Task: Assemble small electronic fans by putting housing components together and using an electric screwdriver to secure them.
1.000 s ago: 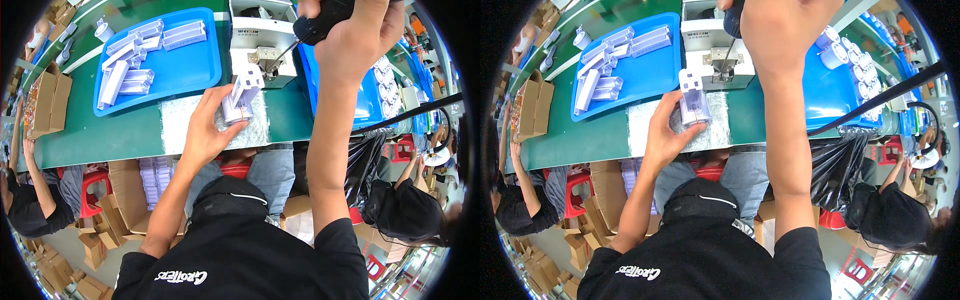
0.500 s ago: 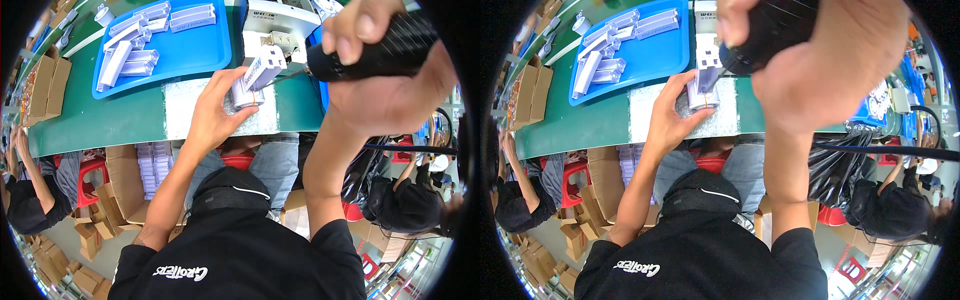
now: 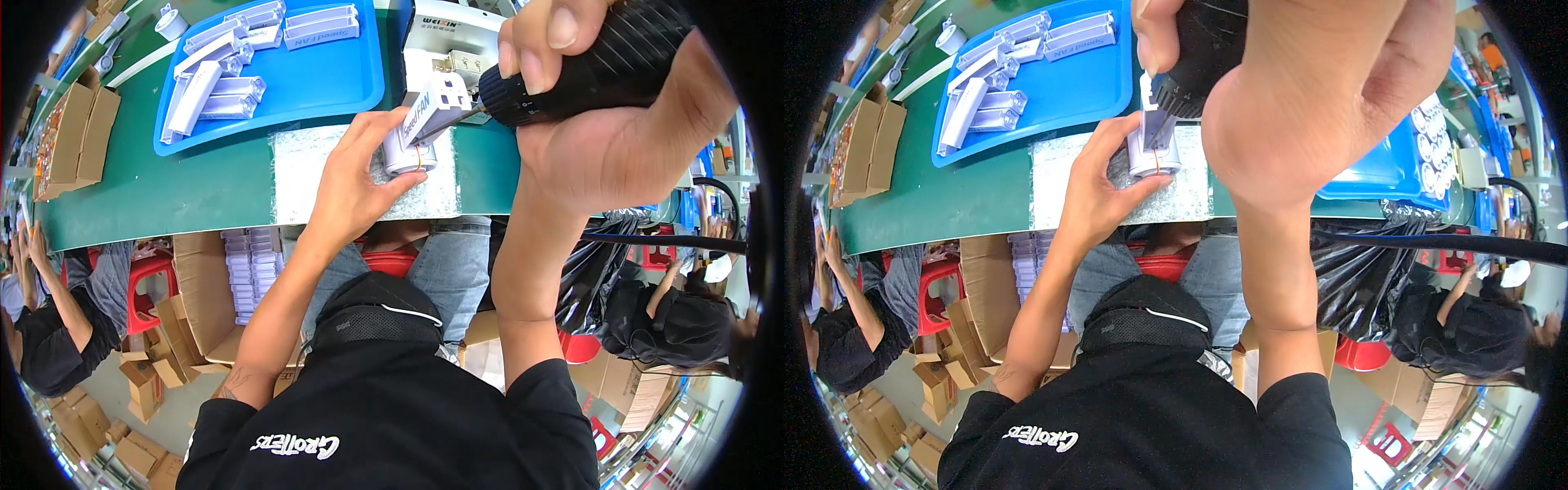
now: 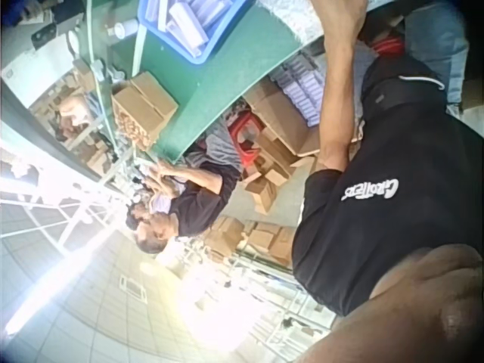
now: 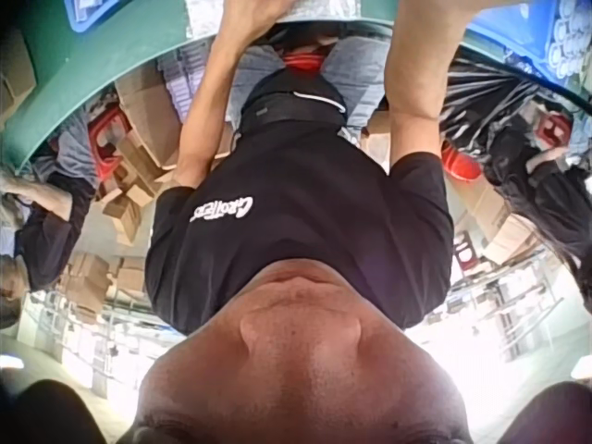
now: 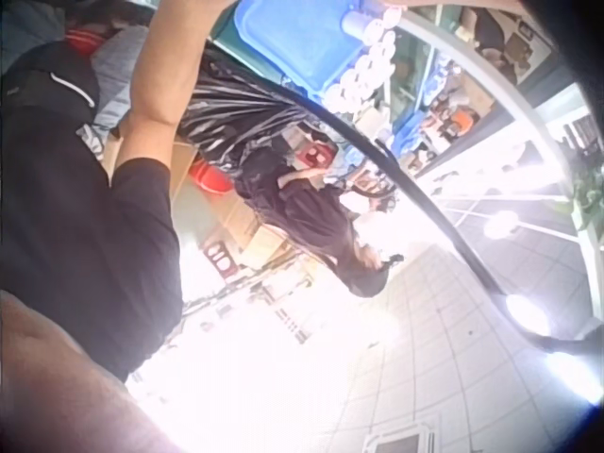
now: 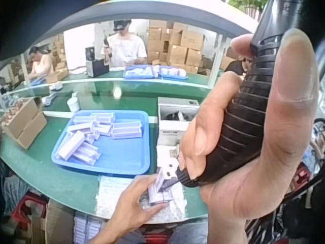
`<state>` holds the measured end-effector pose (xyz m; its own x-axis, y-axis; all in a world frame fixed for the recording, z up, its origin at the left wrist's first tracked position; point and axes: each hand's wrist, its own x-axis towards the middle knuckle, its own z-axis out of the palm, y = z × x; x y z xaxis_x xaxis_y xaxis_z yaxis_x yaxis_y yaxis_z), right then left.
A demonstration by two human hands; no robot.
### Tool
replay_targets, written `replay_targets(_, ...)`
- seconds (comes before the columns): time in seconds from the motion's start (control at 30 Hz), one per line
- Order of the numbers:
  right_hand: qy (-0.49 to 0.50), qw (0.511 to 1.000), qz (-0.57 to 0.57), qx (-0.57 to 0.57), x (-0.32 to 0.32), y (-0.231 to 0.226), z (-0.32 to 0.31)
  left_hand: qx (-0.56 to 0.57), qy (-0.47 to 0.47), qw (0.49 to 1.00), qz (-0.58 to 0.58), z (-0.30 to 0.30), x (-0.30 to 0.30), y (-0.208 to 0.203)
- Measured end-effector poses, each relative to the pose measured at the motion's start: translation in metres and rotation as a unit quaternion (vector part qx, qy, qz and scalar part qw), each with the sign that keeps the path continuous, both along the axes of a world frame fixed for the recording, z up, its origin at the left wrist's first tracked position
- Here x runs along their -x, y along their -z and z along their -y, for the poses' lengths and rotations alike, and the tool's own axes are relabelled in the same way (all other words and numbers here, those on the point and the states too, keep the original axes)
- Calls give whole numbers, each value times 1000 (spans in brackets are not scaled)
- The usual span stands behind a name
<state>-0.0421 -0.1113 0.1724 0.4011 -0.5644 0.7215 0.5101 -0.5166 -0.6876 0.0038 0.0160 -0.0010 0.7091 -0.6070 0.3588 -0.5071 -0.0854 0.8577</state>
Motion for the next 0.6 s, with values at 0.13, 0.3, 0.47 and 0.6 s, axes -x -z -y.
replay_targets(0.13, -8, 1000, 0, -9, -3, 3, -6, -3, 2, 1000, -6, 0, -1, 0)
replay_targets(0.3, -15, 1000, 7, -16, -6, -1, -2, 16, 2, 1000, 9, 0, -3, 3)
replay_targets(0.47, -13, 1000, 25, -13, -2, -11, -11, 8, 13, 1000, -1, -3, -2, 6)
replay_targets(0.6, -326, 912, 248, -9, -12, -27, 57, 7, 20, 1000, -5, 6, 1, -3)
